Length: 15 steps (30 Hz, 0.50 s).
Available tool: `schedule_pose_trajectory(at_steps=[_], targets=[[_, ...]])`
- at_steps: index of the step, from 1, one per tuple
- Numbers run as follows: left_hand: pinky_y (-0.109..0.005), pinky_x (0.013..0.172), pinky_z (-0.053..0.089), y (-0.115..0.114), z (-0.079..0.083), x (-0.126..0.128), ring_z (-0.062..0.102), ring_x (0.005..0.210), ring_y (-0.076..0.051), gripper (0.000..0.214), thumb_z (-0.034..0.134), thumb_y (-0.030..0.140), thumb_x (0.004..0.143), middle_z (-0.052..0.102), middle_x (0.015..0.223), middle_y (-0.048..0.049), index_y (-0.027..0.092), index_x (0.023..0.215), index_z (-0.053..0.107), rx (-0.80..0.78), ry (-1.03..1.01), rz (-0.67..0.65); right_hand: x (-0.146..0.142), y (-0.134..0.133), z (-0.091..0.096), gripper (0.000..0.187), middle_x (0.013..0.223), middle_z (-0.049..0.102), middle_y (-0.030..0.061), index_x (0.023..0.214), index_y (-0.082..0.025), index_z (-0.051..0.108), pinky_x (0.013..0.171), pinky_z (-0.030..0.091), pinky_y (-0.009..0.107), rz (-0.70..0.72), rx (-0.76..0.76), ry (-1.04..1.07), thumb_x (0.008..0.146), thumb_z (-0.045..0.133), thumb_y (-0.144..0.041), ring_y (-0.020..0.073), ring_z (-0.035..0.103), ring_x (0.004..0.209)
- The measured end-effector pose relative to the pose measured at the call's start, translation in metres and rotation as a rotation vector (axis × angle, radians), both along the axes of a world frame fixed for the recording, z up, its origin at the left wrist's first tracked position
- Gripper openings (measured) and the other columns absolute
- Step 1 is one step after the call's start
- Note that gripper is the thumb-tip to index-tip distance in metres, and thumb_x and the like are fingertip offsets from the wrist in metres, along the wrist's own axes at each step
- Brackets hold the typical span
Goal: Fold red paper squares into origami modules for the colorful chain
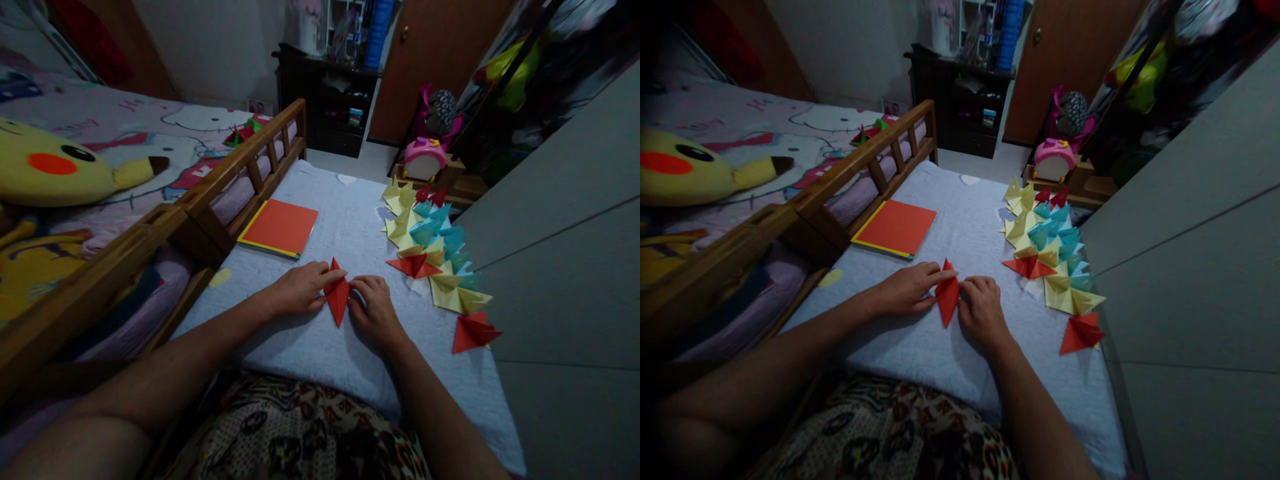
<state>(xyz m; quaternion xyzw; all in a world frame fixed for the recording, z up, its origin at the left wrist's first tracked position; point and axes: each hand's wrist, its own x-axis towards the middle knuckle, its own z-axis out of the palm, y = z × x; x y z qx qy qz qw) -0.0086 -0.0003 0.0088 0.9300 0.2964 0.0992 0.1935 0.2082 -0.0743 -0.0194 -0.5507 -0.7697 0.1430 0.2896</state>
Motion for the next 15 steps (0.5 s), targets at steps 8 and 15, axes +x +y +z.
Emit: schedule_pose_trajectory(at_steps=[8,15], targets=[[-0.034,0.087,0.049,0.008,-0.007,0.001,0.06,0.1,-0.024,0.04,0.059,0.015,0.088,0.064,0.109,-0.0085,0.025,0.127,0.054,-0.102,-0.095,-0.016,-0.001,0.002,0.003,0.023,0.108,0.07,0.0089,0.114,-0.022,0.066,0.095,0.043,0.043,0.06,-0.03,0.109,0.092,0.058,-0.02,0.0256,0.057,0.103],[-0.03,0.077,0.049,0.013,0.002,0.005,0.057,0.086,-0.018,0.011,0.056,0.015,0.091,0.056,0.097,-0.0043,0.021,0.096,0.064,-0.114,-0.159,0.019,-0.001,0.002,0.001,0.028,0.108,0.07,0.0086,0.109,-0.023,0.07,0.094,0.046,0.043,0.084,-0.008,0.166,0.092,0.052,-0.012,0.0249,0.056,0.104]])
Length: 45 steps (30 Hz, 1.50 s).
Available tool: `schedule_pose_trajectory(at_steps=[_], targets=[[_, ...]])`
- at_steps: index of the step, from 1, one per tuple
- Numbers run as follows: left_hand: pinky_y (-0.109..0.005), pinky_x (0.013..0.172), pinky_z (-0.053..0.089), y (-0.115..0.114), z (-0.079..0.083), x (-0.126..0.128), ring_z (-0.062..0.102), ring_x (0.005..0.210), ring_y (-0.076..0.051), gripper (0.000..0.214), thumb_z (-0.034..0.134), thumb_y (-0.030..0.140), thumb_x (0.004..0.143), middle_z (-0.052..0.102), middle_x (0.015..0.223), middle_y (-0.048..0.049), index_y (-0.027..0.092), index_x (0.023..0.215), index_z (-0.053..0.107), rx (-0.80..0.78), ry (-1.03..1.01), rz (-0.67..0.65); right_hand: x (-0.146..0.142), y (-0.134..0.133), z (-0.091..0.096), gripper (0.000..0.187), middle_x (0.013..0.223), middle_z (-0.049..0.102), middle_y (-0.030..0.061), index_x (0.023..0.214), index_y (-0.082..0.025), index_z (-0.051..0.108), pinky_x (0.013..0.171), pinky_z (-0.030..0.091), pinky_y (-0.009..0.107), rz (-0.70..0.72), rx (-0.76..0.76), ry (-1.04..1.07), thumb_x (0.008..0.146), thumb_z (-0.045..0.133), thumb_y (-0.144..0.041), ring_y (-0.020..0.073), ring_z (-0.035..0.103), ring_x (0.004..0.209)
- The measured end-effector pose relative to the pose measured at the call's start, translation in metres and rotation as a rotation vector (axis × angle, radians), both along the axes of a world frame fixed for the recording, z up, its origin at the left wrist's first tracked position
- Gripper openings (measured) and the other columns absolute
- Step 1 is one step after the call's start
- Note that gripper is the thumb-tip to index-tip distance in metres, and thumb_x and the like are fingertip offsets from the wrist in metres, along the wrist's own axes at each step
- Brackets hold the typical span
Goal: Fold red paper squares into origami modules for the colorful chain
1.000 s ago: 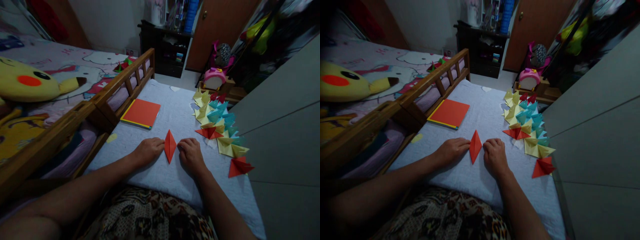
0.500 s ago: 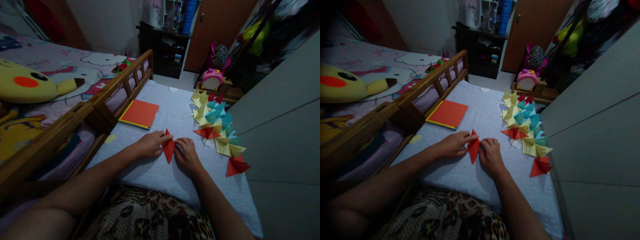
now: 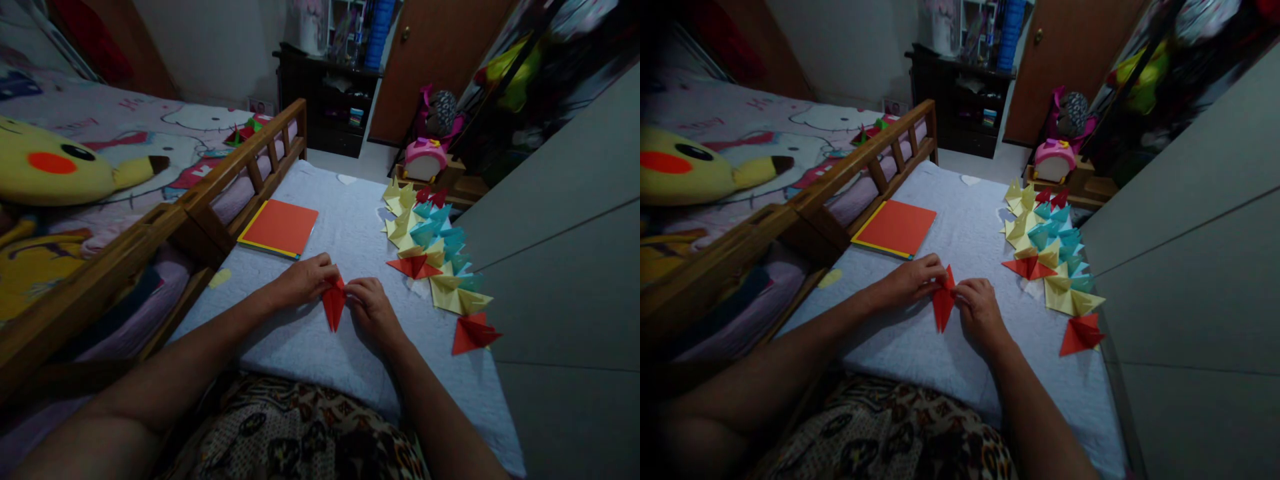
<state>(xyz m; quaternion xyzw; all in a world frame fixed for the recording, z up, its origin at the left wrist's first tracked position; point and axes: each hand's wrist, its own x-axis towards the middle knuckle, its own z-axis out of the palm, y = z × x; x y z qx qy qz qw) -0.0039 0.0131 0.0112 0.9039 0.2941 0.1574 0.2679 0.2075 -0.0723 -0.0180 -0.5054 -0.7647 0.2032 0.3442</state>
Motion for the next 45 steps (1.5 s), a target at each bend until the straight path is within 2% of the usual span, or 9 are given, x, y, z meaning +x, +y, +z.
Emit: schedule_pose_trajectory(at_steps=[4,7,12,14,19,23,29,37,45], targets=[[-0.033,0.088,0.049,0.0,0.007,-0.002,0.058,0.097,-0.018,0.007,0.06,0.013,0.088,0.053,0.115,-0.007,0.019,0.089,0.064,0.002,-0.121,0.015,-0.002,0.0,0.002,0.032,0.108,0.067,0.009,0.109,-0.023,0.07,0.095,0.047,0.043,-0.007,0.009,0.064,0.088,0.051,-0.008,0.0251,0.056,0.106],[-0.035,0.092,0.05,0.002,0.008,-0.001,0.059,0.102,-0.018,0.005,0.061,0.014,0.087,0.051,0.13,-0.0082,0.018,0.086,0.063,-0.101,-0.185,0.032,-0.002,0.0,0.004,0.033,0.109,0.064,0.0079,0.109,-0.025,0.069,0.096,0.048,0.044,-0.03,-0.003,0.134,0.086,0.052,-0.009,0.0246,0.056,0.107],[-0.03,0.074,0.051,-0.001,0.009,0.008,0.06,0.079,-0.016,0.004,0.055,0.02,0.09,0.062,0.086,-0.0021,0.02,0.089,0.059,-0.487,-0.296,0.067,0.0,0.001,0.011,0.025,0.116,0.06,0.0072,0.104,-0.027,0.068,0.103,0.046,0.044,-0.056,-0.029,0.341,0.086,0.055,-0.016,0.0231,0.057,0.114],[-0.031,0.073,0.05,-0.004,0.01,0.012,0.058,0.077,-0.016,0.005,0.054,0.022,0.091,0.062,0.082,-0.0021,0.02,0.089,0.059,-0.553,-0.31,0.077,0.001,0.001,0.013,0.016,0.113,0.062,0.0067,0.097,-0.026,0.069,0.101,0.047,0.042,-0.045,-0.079,0.43,0.087,0.058,-0.02,0.0228,0.059,0.111],[-0.033,0.078,0.048,-0.009,0.009,0.011,0.06,0.088,-0.019,0.024,0.05,0.032,0.095,0.066,0.103,-0.0087,0.02,0.113,0.062,-0.569,-0.33,0.032,0.002,0.001,0.012,0.014,0.093,0.07,0.004,0.095,-0.024,0.069,0.087,0.051,0.038,-0.061,-0.305,0.669,0.091,0.063,-0.037,0.022,0.065,0.09],[-0.037,0.088,0.045,-0.01,0.002,0.01,0.057,0.107,-0.026,0.057,0.081,0.039,0.072,0.062,0.123,-0.01,0.023,0.123,0.06,-0.579,-0.466,-0.006,0.002,0.001,0.009,0.017,0.095,0.071,0.0027,0.095,-0.025,0.073,0.083,0.05,0.033,-0.102,-0.345,0.799,0.089,0.068,-0.041,0.0197,0.063,0.087],[-0.035,0.082,0.045,-0.016,0.003,0.019,0.059,0.089,-0.019,0.023,0.077,0.032,0.079,0.064,0.096,-0.004,0.019,0.092,0.063,-0.705,-0.637,0.023,-0.002,0.002,0.015,0.012,0.087,0.072,-0.0005,0.093,-0.026,0.075,0.08,0.049,0.03,-0.067,-0.393,0.926,0.086,0.073,-0.035,0.0168,0.062,0.08],[-0.037,0.089,0.049,-0.023,0.007,0.032,0.061,0.102,-0.022,0.017,0.075,0.031,0.08,0.062,0.111,-0.0088,0.018,0.087,0.067,-0.697,-0.666,-0.005,-0.003,0.002,0.014,0.02,0.09,0.075,0.0006,0.093,-0.024,0.076,0.08,0.051,0.031,-0.094,-0.392,0.981,0.08,0.078,-0.039,0.0181,0.066,0.081],[-0.031,0.076,0.05,-0.03,-0.006,0.038,0.062,0.085,-0.016,0.027,0.079,0.036,0.078,0.064,0.109,-0.0084,0.016,0.087,0.061,-0.85,-0.732,0.065,-0.005,0.004,0.007,0.017,0.077,0.07,-0.0024,0.083,-0.023,0.069,0.066,0.049,0.026,-0.159,-0.393,0.994,0.076,0.08,-0.034,0.0143,0.062,0.069]])
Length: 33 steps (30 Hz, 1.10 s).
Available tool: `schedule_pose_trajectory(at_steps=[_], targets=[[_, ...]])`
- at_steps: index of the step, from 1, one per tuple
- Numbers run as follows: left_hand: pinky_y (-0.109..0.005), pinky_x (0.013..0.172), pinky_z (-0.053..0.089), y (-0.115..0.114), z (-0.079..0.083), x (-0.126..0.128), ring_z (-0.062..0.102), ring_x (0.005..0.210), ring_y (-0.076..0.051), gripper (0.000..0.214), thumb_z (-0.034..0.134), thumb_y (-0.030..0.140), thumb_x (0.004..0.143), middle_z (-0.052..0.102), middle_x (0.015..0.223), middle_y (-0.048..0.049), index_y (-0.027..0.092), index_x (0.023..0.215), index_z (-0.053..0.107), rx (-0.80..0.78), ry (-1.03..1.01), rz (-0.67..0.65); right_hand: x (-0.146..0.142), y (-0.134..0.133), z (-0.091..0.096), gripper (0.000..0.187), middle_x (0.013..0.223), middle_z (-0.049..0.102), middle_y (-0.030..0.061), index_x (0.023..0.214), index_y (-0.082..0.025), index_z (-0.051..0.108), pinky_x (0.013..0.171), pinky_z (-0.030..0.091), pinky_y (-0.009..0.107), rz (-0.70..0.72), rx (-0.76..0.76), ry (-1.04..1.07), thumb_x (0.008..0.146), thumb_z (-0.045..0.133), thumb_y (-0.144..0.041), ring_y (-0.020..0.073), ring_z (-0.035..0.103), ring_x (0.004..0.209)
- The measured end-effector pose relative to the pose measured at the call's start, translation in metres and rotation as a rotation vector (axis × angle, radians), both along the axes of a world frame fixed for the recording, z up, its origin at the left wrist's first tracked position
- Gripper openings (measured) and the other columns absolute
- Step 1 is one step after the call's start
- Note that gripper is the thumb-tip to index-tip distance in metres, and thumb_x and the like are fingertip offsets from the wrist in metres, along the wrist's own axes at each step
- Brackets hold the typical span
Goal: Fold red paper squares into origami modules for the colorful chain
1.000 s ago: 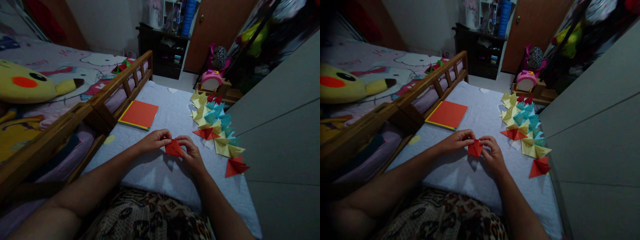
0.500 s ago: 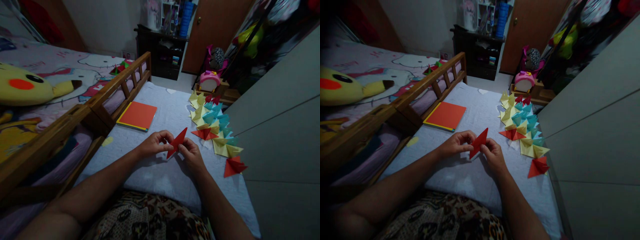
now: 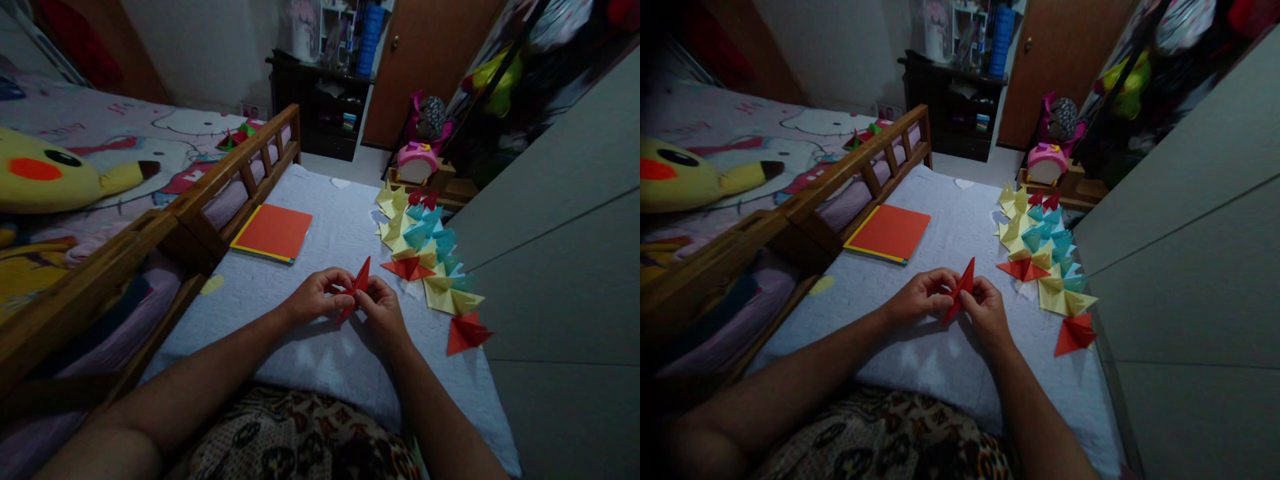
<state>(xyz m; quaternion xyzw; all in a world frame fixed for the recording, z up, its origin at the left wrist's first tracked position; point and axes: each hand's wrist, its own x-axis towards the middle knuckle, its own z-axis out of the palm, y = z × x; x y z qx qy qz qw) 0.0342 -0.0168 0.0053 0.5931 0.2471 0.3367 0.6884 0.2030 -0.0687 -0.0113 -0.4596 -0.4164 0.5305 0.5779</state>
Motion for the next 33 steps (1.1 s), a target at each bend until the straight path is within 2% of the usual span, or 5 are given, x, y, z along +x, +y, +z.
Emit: schedule_pose_trajectory(at_steps=[10,14,17,21,33], targets=[[-0.034,0.08,0.05,0.0,-0.0056,-0.0007,0.061,0.095,-0.02,0.024,0.078,0.034,0.076,0.063,0.108,-0.0079,0.018,0.084,0.061,0.111,0.075,0.07,-0.0066,0.0004,0.0059,0.012,0.079,0.069,-0.0019,0.083,-0.023,0.067,0.069,0.05,0.027,0.002,0.034,-0.104,0.078,0.074,-0.032,0.0155,0.063,0.072],[-0.033,0.082,0.047,-0.0011,-0.0033,-0.0031,0.058,0.103,-0.021,0.019,0.077,0.032,0.078,0.061,0.115,-0.0068,0.019,0.084,0.065,0.293,0.158,0.138,-0.0066,0.0002,0.0073,0.01,0.077,0.069,-0.0019,0.082,-0.023,0.068,0.066,0.049,0.026,-0.008,0.04,-0.111,0.079,0.072,-0.031,0.0148,0.061,0.069],[-0.03,0.076,0.044,-0.0023,-0.0029,-0.0028,0.055,0.088,-0.017,0.02,0.078,0.032,0.079,0.06,0.101,-0.0039,0.018,0.08,0.064,0.391,0.185,0.163,-0.0069,0.0008,0.0073,0.011,0.074,0.068,-0.002,0.081,-0.022,0.065,0.065,0.049,0.027,-0.027,0.021,-0.113,0.078,0.073,-0.031,0.015,0.062,0.068],[-0.028,0.068,0.043,-0.0047,-0.0035,-0.0007,0.052,0.072,-0.013,0.021,0.074,0.034,0.083,0.055,0.082,0.0003,0.017,0.082,0.06,0.324,0.163,0.108,-0.0077,0.0016,0.0055,0.013,0.074,0.069,-0.0016,0.08,-0.023,0.064,0.065,0.05,0.027,-0.062,0.027,-0.104,0.078,0.073,-0.031,0.0153,0.063,0.068],[-0.029,0.069,0.043,-0.0067,-0.0016,-0.0026,0.054,0.073,-0.015,0.026,0.061,0.04,0.092,0.057,0.079,-0.0019,0.016,0.084,0.061,0.169,0.103,0.053,-0.0061,-0.0003,0.0076,0.017,0.076,0.069,-0.002,0.081,-0.023,0.066,0.064,0.05,0.027,0.003,-0.025,-0.075,0.077,0.077,-0.036,0.0148,0.061,0.067]])
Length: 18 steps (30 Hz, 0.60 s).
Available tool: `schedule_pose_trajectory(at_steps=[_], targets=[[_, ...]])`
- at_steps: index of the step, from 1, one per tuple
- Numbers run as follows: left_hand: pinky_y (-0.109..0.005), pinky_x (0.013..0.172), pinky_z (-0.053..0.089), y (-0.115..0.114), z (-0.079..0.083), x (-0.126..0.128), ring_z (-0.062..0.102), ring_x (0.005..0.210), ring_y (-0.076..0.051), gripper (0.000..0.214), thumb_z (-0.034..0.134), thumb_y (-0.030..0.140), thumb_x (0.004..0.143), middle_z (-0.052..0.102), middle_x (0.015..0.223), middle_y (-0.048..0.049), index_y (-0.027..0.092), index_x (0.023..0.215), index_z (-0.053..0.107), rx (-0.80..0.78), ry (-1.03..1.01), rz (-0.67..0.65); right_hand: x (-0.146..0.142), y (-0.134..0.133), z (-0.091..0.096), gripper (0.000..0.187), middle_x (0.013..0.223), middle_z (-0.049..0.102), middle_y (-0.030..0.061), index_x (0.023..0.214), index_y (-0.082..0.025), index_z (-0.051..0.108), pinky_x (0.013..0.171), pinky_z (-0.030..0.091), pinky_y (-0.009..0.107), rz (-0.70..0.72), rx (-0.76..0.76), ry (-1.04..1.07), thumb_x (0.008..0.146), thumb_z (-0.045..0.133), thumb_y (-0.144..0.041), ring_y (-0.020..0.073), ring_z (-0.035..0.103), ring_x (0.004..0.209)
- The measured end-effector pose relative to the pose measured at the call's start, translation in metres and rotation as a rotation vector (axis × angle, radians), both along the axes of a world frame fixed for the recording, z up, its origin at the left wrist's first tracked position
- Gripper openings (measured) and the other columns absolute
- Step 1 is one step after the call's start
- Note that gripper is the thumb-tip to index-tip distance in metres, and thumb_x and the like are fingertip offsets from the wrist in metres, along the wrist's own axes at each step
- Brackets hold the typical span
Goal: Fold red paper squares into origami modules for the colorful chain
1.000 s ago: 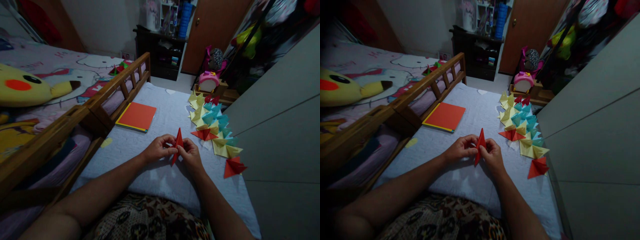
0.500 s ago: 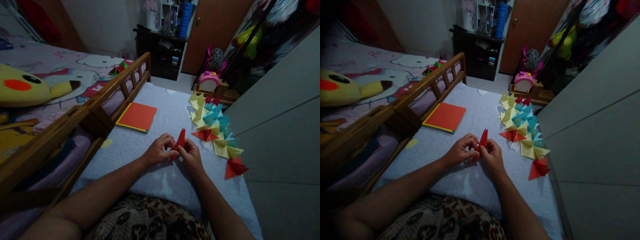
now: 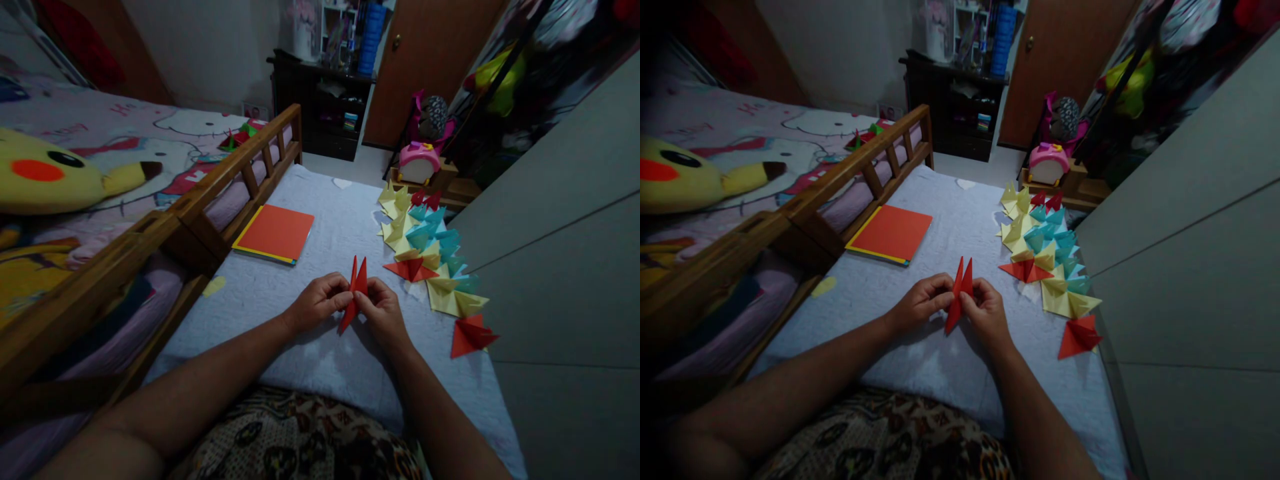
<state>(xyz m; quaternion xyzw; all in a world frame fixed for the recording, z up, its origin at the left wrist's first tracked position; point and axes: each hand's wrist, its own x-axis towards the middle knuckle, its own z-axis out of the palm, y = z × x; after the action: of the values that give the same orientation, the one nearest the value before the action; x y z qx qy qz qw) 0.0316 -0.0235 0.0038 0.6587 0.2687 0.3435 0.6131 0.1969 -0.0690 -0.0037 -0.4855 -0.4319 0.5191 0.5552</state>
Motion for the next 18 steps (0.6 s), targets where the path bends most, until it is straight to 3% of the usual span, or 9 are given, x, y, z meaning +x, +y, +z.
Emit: schedule_pose_trajectory(at_steps=[5,10,18], targets=[[-0.029,0.07,0.045,-0.0018,-0.0019,0.0009,0.056,0.074,-0.014,0.025,0.063,0.041,0.091,0.059,0.083,-0.0016,0.017,0.092,0.058,-0.081,-0.064,-0.027,0.0009,0.0001,0.0012,0.015,0.075,0.069,-0.0023,0.082,-0.023,0.069,0.066,0.05,0.026,0.026,0.005,0.014,0.079,0.076,-0.036,0.0144,0.061,0.067],[-0.03,0.075,0.046,-0.0008,-0.005,0.0001,0.058,0.083,-0.016,0.034,0.069,0.043,0.087,0.063,0.095,-0.0042,0.017,0.107,0.059,-0.021,-0.034,-0.019,0.0007,0.0006,0.0014,0.015,0.08,0.071,-0.001,0.085,-0.023,0.07,0.072,0.05,0.028,0.027,0.034,-0.032,0.08,0.075,-0.036,0.0163,0.063,0.073],[-0.031,0.076,0.048,0.0006,-0.0061,0.0004,0.059,0.084,-0.017,0.026,0.065,0.039,0.091,0.064,0.094,-0.0056,0.018,0.107,0.063,-0.114,-0.151,-0.041,0.0021,-0.0014,-0.0001,0.015,0.082,0.07,-0.0008,0.087,-0.023,0.071,0.071,0.05,0.027,0.029,0.018,0.006,0.083,0.075,-0.037,0.0161,0.062,0.073]])
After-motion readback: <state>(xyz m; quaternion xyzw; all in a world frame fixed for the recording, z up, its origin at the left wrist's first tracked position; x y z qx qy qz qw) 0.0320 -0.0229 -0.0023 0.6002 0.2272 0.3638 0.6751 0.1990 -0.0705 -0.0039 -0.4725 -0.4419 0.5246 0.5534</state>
